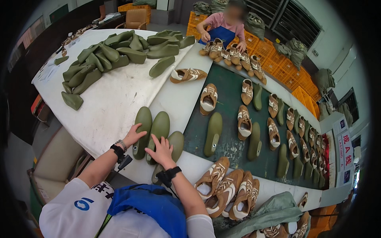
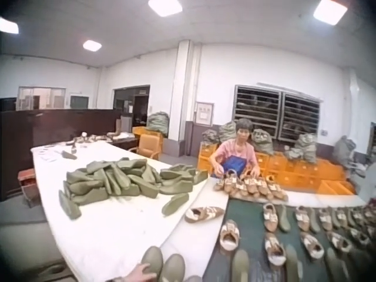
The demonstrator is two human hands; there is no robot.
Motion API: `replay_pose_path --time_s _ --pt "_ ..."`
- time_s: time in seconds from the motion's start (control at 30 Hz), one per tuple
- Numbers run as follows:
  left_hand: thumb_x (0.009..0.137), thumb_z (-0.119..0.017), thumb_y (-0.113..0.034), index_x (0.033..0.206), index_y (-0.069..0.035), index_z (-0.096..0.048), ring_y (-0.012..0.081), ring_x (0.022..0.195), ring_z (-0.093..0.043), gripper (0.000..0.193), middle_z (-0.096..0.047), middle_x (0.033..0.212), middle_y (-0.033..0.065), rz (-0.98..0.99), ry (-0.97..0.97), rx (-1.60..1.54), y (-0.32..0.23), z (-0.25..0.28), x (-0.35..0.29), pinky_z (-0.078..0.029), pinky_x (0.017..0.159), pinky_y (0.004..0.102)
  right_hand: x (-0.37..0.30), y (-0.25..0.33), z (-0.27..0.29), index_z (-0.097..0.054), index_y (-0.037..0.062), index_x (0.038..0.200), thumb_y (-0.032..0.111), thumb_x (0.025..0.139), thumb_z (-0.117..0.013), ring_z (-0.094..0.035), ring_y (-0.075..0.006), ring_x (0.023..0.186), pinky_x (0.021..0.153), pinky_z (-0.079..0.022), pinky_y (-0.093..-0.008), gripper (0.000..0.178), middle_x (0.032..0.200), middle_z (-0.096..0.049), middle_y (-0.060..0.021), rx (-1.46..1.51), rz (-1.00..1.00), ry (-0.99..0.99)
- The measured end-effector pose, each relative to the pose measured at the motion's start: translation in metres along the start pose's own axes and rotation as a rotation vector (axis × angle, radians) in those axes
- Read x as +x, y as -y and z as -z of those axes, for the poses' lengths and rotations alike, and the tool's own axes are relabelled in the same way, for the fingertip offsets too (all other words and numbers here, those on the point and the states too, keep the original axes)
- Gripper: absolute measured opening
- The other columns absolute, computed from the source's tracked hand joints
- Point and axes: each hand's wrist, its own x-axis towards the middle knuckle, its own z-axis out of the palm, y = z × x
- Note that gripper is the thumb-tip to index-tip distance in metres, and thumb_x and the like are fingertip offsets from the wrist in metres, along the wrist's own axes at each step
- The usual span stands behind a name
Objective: The person sorts shoes from a bag onto a table and then inserts green shoe lasts into the shoes. After tightening the laces, the person places the assembled shoes onto a conveyor belt and moves the remaining lasts into a bin.
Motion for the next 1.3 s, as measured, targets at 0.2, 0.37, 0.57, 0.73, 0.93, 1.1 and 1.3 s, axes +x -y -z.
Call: replay_pose_path --time_s 0.2,0.37,0.57,0.73,0.93,1.1,1.3 --pt "0.069 -0.065 -0.023 0.128 -0.003 -0.041 0.0367 0.112 -0.043 0.067 -0.036 0.125 0.0239 -0.067 0.029 -0.057 -0.01 -0.024 -0.032 -0.038 0.096 0.0373 -0.017 -0.011 0.0 -0.045 0.0194 0.126 0.045 0.073 -0.064 -0.039 -0.0326 0.124 0.099 -0.024 -0.0586 0.062 0.136 -0.036 -0.0199 0.08 -0.038 -0.106" --pt "0.069 -0.066 -0.031 0.128 -0.002 -0.04 0.0415 0.126 -0.026 0.07 -0.032 0.131 0.0281 -0.103 0.083 -0.022 0.0 -0.053 -0.07 -0.026 0.106 0.0424 -0.048 -0.023 0.009 -0.045 0.0146 0.125 0.038 0.073 -0.068 -0.038 -0.0358 0.124 0.102 -0.03 -0.0419 0.062 0.136 -0.036 -0.0231 0.189 0.002 -0.071" --pt "0.075 -0.062 -0.049 0.135 -0.009 -0.033 0.0447 0.124 -0.032 0.077 -0.022 0.136 0.0341 -0.097 0.181 -0.094 0.002 -0.061 -0.076 -0.03 0.103 0.0412 -0.063 -0.048 0.009 -0.04 0.005 0.128 0.02 0.075 -0.068 -0.032 -0.0385 0.126 0.103 -0.028 -0.0397 0.062 0.137 -0.029 -0.0263 0.269 0.066 -0.108" --pt "0.081 -0.062 -0.037 0.128 -0.003 -0.04 0.0303 0.12 -0.042 0.063 -0.044 0.128 0.0201 -0.248 0.149 -0.014 0.036 0.013 -0.075 -0.032 0.102 0.0348 -0.06 -0.059 0.003 -0.04 0.0045 0.129 0.014 0.075 -0.068 -0.028 -0.0355 0.13 0.105 -0.023 -0.0384 0.062 0.138 -0.029 -0.0249 0.423 0.05 -0.077" --pt "0.072 -0.067 -0.021 0.119 -0.003 -0.048 0.032 0.114 -0.047 0.054 -0.051 0.12 0.0202 0.091 -0.557 0.035 0.176 0.186 0.009 -0.038 0.098 0.0372 -0.054 -0.021 0.03 -0.048 0.0059 0.122 0.016 0.082 -0.064 -0.056 -0.0233 0.092 0.076 -0.047 -0.0331 0.045 0.105 -0.057 -0.0156 0.169 0.014 -0.063" --pt "0.073 -0.062 -0.025 0.125 -0.002 -0.043 0.0345 0.12 -0.039 0.06 -0.045 0.127 0.021 0.319 -0.733 0.159 0.23 0.304 0.044 -0.035 0.1 0.039 -0.007 0.0 0.033 -0.05 0.0049 0.121 0.019 0.079 -0.067 -0.054 -0.032 0.103 0.086 -0.044 -0.0381 0.048 0.115 -0.054 -0.0208 -0.244 0.082 0.108" --pt "0.082 -0.046 -0.054 0.14 -0.008 -0.027 0.0376 0.136 -0.004 0.076 -0.011 0.148 0.0197 0.408 -0.409 0.481 0.244 0.279 0.055 -0.004 0.107 0.0547 0.166 0.161 -0.036 -0.047 0.0004 0.122 0.008 0.076 -0.065 -0.058 -0.0246 0.096 0.084 -0.045 -0.032 0.049 0.105 -0.058 -0.0183 -0.114 0.022 0.451"
